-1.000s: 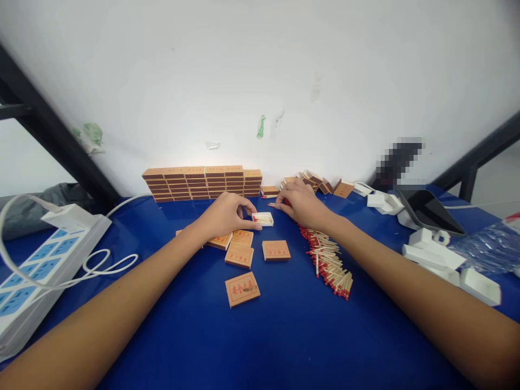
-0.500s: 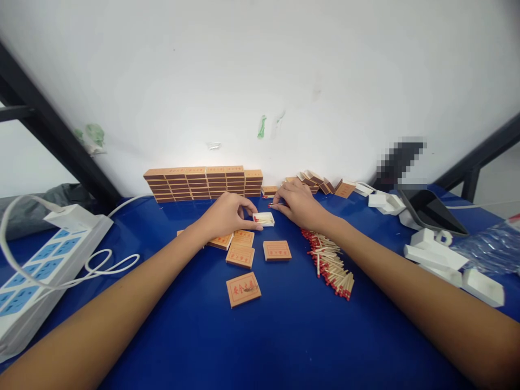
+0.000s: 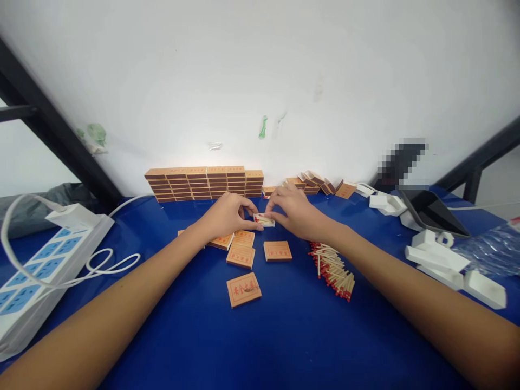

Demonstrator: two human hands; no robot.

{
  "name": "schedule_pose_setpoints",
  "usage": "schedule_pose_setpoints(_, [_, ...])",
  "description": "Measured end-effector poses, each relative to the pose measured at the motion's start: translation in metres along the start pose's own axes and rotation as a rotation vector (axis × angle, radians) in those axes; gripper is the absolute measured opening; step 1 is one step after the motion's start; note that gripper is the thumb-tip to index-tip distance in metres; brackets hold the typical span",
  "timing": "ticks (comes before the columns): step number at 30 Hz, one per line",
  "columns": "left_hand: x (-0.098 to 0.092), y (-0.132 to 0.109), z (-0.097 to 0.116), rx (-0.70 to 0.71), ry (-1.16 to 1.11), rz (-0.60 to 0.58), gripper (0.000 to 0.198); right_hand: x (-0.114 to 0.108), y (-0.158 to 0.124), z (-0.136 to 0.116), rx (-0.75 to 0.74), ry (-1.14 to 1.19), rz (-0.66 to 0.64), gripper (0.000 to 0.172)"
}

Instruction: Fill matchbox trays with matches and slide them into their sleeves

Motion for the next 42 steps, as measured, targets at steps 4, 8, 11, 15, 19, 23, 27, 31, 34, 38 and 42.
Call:
schedule_pose_setpoints(4, [0.000,0.000,-0.001,-0.003,0.004,0.001,0.032,-0.001,0.003,0.011,0.042,0.013,0.033,0.014])
schedule_pose_setpoints(8, [-0.002,0.000,-0.002,-0.013,0.012,0.014,0.034,0.011,0.003,0.056,0.224,-0.130,0.012,0.012])
schedule_pose_setpoints(11, [-0.001,0.000,-0.002,-0.015,0.015,0.015,0.035,0.020,0.003,0.064,0.202,-0.190,-0.024,0.016])
schedule_pose_setpoints(15, [-0.001,0.000,-0.003,-0.017,0.015,0.016,0.036,0.018,0.005,0.054,0.141,-0.231,-0.006,0.020])
schedule_pose_setpoints(19, [-0.001,0.000,-0.003,-0.018,0.016,0.013,0.036,0.018,0.007,0.052,0.146,-0.240,-0.020,0.020])
schedule_pose_setpoints(23, [-0.001,0.000,-0.003,-0.019,0.018,0.014,0.035,0.017,0.006,0.052,0.136,-0.231,-0.009,0.015])
schedule_pose_setpoints(27, [-0.001,0.000,-0.003,-0.022,0.015,0.012,0.034,0.015,0.006,0.051,0.128,-0.211,0.008,0.012])
schedule_pose_setpoints(31, [-0.001,0.000,-0.004,-0.021,0.016,0.011,0.034,0.014,0.005,0.050,0.122,-0.199,0.006,0.010])
schedule_pose_setpoints(34, [-0.001,0.001,-0.004,-0.015,0.019,0.011,0.035,0.015,0.006,0.049,0.124,-0.207,-0.018,0.011])
schedule_pose_setpoints(38, [0.000,0.000,-0.002,-0.010,0.021,0.011,0.034,0.016,0.006,0.048,0.126,-0.211,-0.032,0.012])
schedule_pose_setpoints(42, [0.000,-0.001,-0.001,-0.010,0.022,0.012,0.033,0.019,0.007,0.043,0.086,-0.211,-0.048,0.012])
Point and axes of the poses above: each hand's wrist, its own y-axis towards the middle knuckle, its own x-axis out of the palm, z = x × y, the point moved 10 cm from there along y, towards the middle knuckle, and after that the axes turned 15 degrees about -y, right-handed, at the moved point
